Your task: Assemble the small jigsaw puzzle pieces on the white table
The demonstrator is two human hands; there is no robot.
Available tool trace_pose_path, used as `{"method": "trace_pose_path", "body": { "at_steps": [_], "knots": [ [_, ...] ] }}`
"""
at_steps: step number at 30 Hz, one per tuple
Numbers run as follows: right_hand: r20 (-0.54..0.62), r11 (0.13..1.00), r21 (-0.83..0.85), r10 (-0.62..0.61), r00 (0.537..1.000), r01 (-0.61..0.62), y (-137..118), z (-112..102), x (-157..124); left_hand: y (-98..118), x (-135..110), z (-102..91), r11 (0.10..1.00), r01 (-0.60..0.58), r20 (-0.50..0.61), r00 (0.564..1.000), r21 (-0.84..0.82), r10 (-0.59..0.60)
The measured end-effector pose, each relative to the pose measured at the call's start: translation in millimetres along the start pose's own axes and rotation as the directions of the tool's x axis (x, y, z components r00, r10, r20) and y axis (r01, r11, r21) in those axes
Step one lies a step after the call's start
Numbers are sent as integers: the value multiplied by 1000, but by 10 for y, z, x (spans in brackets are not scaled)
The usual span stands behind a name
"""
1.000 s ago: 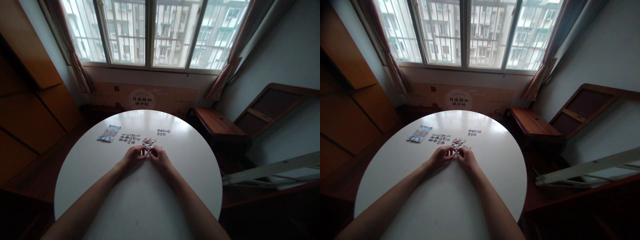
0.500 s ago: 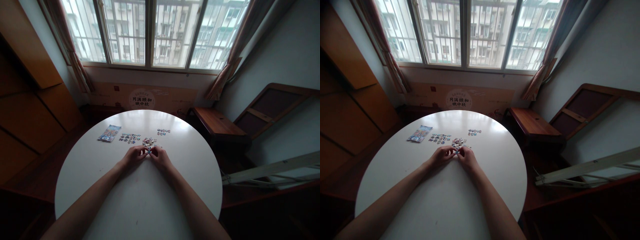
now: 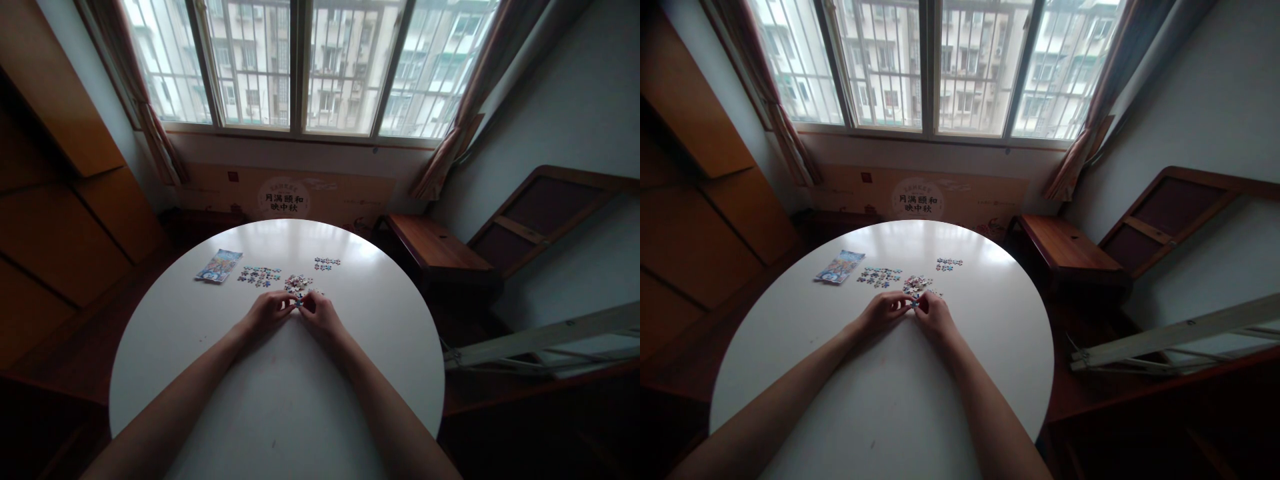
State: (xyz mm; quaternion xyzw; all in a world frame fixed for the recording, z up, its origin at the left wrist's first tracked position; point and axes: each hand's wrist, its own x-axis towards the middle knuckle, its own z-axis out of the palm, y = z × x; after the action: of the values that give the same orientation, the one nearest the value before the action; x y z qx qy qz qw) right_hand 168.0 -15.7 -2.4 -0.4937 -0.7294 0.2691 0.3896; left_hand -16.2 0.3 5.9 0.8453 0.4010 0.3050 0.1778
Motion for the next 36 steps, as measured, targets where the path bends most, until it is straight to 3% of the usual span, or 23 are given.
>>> {"method": "trace_pose_path", "body": {
  "at_steps": [10, 36],
  "knots": [
    [5, 1000, 7, -2, 1000, 2, 22, 5, 11, -21, 1, 19, 999, 40, -13, 999, 24, -40],
    [-3, 998, 62, -2, 1000, 2, 1, 20, 3, -21, -6, 11, 999, -16, -11, 1000, 42, 16]
  ]
}}
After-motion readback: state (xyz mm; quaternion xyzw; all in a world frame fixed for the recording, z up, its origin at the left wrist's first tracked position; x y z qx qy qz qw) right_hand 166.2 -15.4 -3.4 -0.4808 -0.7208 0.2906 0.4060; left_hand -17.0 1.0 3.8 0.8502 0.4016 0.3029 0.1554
